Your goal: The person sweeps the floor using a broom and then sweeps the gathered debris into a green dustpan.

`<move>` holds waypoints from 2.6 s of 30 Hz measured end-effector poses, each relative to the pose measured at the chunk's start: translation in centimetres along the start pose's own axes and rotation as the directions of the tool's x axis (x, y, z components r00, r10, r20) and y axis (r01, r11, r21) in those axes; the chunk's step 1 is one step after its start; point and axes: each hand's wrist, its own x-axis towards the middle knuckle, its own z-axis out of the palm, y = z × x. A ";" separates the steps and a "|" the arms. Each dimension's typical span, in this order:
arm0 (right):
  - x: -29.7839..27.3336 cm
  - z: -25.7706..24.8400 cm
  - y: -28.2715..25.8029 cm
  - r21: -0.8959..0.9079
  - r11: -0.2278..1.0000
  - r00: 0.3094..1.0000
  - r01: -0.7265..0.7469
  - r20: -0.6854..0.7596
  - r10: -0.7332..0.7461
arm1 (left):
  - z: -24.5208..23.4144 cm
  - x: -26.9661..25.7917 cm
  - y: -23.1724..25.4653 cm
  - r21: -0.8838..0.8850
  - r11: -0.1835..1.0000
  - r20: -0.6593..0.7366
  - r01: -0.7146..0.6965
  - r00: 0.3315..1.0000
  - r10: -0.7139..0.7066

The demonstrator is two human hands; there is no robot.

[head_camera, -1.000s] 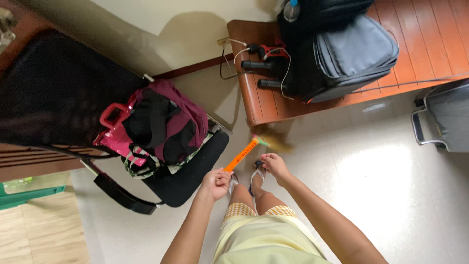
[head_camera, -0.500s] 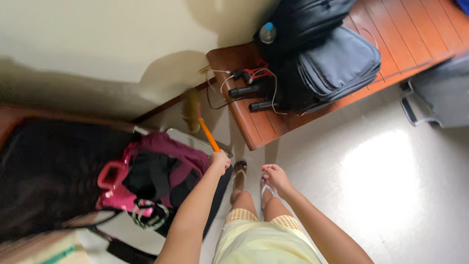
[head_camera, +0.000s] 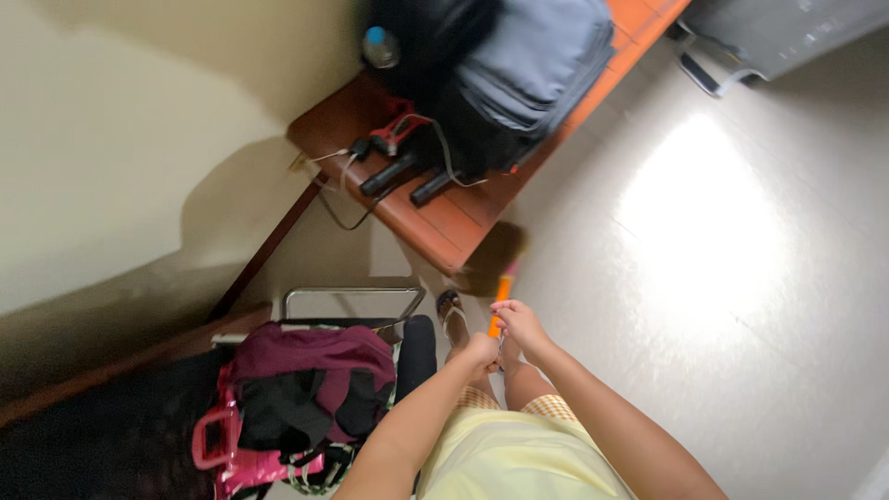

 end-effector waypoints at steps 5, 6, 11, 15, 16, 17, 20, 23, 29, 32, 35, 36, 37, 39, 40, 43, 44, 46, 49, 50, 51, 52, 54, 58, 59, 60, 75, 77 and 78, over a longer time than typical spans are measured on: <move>0.8 -2.9 1.6 0.110 0.994 0.997 0.015 -0.070 -0.008 | 0.6 -3.0 2.1 -0.048 0.991 0.083 -0.128 0.988 0.132; 0.7 -3.9 1.8 0.145 0.989 0.997 0.023 -0.080 -0.011 | 0.8 -4.0 2.7 -0.012 0.988 0.052 -0.152 0.987 0.153; -0.3 -10.2 4.3 0.285 0.955 0.986 0.086 -0.158 -0.042 | 2.0 -3.1 2.5 0.588 0.665 -0.103 -0.462 0.772 0.627; -2.7 -15.7 6.8 0.369 0.923 0.981 0.105 -0.188 -0.037 | 4.3 1.5 5.0 0.508 0.723 -0.142 -0.468 0.783 0.606; -3.3 -17.1 7.3 0.362 0.928 0.982 0.085 -0.190 -0.016 | 6.1 2.5 6.5 0.375 0.853 -0.178 -0.362 0.876 0.449; -4.0 -18.4 7.7 0.355 0.933 0.981 0.065 -0.192 0.005 | 8.3 3.2 7.8 0.234 0.945 -0.187 -0.229 0.943 0.275; -5.7 -23.4 8.9 0.361 0.932 0.981 0.041 -0.190 0.031 | 17.1 4.5 8.1 0.508 0.862 -0.235 0.003 0.962 0.135; -6.5 -27.7 9.4 0.340 0.940 0.975 0.024 -0.215 0.053 | 24.5 6.3 5.6 0.429 0.901 -0.164 0.070 0.986 0.002; -6.4 -36.0 8.8 0.344 0.937 0.962 0.061 -0.270 0.036 | 28.8 5.3 5.5 -0.132 0.982 0.236 0.134 0.967 -0.100; -6.3 -38.3 8.3 0.365 0.928 0.964 0.077 -0.264 0.024 | 29.3 0.4 7.4 -0.076 0.997 0.189 0.019 0.982 -0.004; -5.9 -39.5 7.6 0.383 0.920 0.967 0.083 -0.256 0.019 | 30.1 -4.0 9.3 -0.043 0.991 0.065 -0.128 0.989 0.130; -5.9 -39.6 7.6 0.394 0.915 0.967 0.083 -0.255 0.022 | 30.4 -4.9 9.8 -0.014 0.985 0.009 -0.175 0.985 0.175; -5.9 -39.6 7.5 0.407 0.910 0.968 0.079 -0.251 0.028 | 30.9 -5.3 10.2 0.060 0.977 -0.066 -0.207 0.975 0.211; -5.9 -39.8 7.2 0.429 0.900 0.970 0.073 -0.241 0.037 | 31.3 -4.9 10.9 0.209 0.943 -0.202 -0.257 0.933 0.299; -5.8 -40.0 7.0 0.433 0.899 0.969 0.070 -0.243 0.042 | 31.4 -3.8 11.3 0.232 0.934 -0.229 -0.271 0.918 0.323; -5.3 -40.4 6.5 0.447 0.892 0.965 0.072 -0.258 0.051 | 30.9 2.0 12.8 0.257 0.917 -0.274 -0.306 0.887 0.373; -5.2 -40.6 6.3 0.453 0.888 0.962 0.080 -0.268 0.050 | 30.7 4.5 13.6 0.238 0.920 -0.272 -0.313 0.887 0.372; -5.0 -41.2 5.8 0.462 0.884 0.956 0.074 -0.284 0.068 | 30.8 8.6 15.0 0.190 0.951 -0.297 -0.244 0.909 0.293; -4.3 -42.3 4.6 0.471 0.881 0.948 0.040 -0.296 0.115 | 34.1 13.0 15.8 0.355 0.935 -0.343 -0.004 0.930 0.134; -3.9 -42.5 4.0 0.476 0.879 0.947 0.039 -0.299 0.120 | 35.3 13.5 15.3 0.561 0.824 -0.335 0.075 0.931 0.144; -3.5 -42.6 3.4 0.481 0.876 0.945 0.037 -0.302 0.126 | 36.3 13.9 15.1 0.509 0.857 -0.269 0.083 0.961 0.067; -2.9 -42.8 2.6 0.484 0.874 0.944 0.040 -0.305 0.126 | 37.0 14.3 15.4 0.455 0.886 -0.195 0.095 0.981 -0.005; -1.7 -43.0 0.9 0.489 0.871 0.943 0.046 -0.309 0.124 | 37.6 14.7 16.4 0.326 0.934 0.012 0.148 0.987 -0.161; 0.7 -43.1 -3.3 0.501 0.861 0.947 0.086 -0.310 0.086 | 37.7 12.3 20.5 0.199 0.974 0.175 0.111 0.974 -0.146; 1.1 -43.0 -4.3 0.499 0.861 0.949 0.092 -0.306 0.076 | 37.7 10.7 21.2 0.232 0.971 0.168 0.056 0.981 -0.097; 1.6 -43.1 -5.2 0.493 0.864 0.952 0.101 -0.299 0.060 | 37.8 8.9 21.9 0.260 0.965 0.163 -0.003 0.986 -0.041; 9.0 -49.2 -12.4 0.386 0.922 0.985 0.003 -0.162 0.064 | 42.5 13.0 28.6 0.063 0.977 -0.368 -0.203 0.905 0.212; 10.0 -51.0 -13.2 0.369 0.930 0.986 0.006 -0.159 0.056 | 41.5 17.5 31.7 -0.265 0.960 -0.215 -0.086 0.976 0.028; 10.8 -52.3 -14.3 0.358 0.934 0.986 0.018 -0.163 0.043 | 42.1 18.9 32.2 -0.157 0.986 -0.245 -0.055 0.969 0.015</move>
